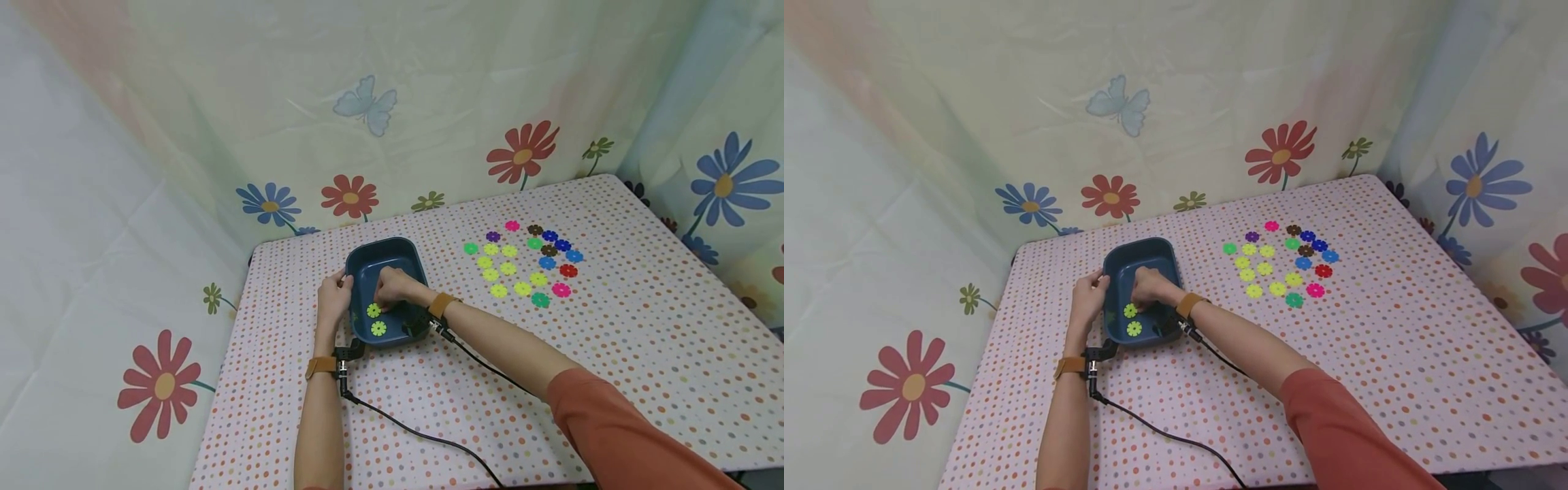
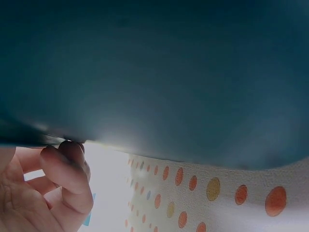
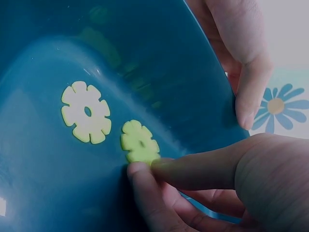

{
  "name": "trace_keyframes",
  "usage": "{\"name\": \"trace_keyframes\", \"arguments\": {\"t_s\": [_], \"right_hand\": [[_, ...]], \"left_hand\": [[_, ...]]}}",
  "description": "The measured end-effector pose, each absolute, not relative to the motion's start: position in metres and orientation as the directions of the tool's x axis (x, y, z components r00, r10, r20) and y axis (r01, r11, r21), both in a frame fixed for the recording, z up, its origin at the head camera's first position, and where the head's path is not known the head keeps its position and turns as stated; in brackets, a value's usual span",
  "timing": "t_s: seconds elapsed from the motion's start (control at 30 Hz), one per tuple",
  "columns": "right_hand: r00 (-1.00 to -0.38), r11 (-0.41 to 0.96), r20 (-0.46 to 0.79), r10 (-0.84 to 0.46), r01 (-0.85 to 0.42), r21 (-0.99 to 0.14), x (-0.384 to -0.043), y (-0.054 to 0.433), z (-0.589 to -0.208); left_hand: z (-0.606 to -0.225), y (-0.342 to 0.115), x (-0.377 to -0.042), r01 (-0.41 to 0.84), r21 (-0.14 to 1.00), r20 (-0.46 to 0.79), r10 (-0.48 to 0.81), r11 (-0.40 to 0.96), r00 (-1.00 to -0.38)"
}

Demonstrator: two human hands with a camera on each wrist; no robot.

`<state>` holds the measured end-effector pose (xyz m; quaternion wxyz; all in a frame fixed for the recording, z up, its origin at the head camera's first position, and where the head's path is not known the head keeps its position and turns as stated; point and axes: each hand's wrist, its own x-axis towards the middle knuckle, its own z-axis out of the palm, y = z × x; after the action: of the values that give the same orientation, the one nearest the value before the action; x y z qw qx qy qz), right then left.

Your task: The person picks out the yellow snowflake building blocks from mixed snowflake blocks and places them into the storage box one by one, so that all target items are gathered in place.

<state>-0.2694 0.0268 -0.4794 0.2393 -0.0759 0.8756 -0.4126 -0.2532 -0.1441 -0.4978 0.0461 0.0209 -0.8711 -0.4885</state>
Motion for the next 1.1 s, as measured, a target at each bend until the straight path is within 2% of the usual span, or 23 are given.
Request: {"name": "trace_keyframes", "arguments": {"t_s": [0.67,1.1], "right_hand": [[-0.872,0.639,-0.355,-0.337,0.065,-0.766,-0.27,0.029,-0.474],[-0.872,0.528,-0.293,-0.392,0.047,-0.848,-0.268,0.038,-0.46]], "left_hand": [[-0.497,-0.144,-0.254,0.037,0.851,0.09,-0.077,0.523,-0.993],[-0.497,-0.143,-0.253,0.024,0.847,0.082,-0.087,0.53,-0.993]]}}
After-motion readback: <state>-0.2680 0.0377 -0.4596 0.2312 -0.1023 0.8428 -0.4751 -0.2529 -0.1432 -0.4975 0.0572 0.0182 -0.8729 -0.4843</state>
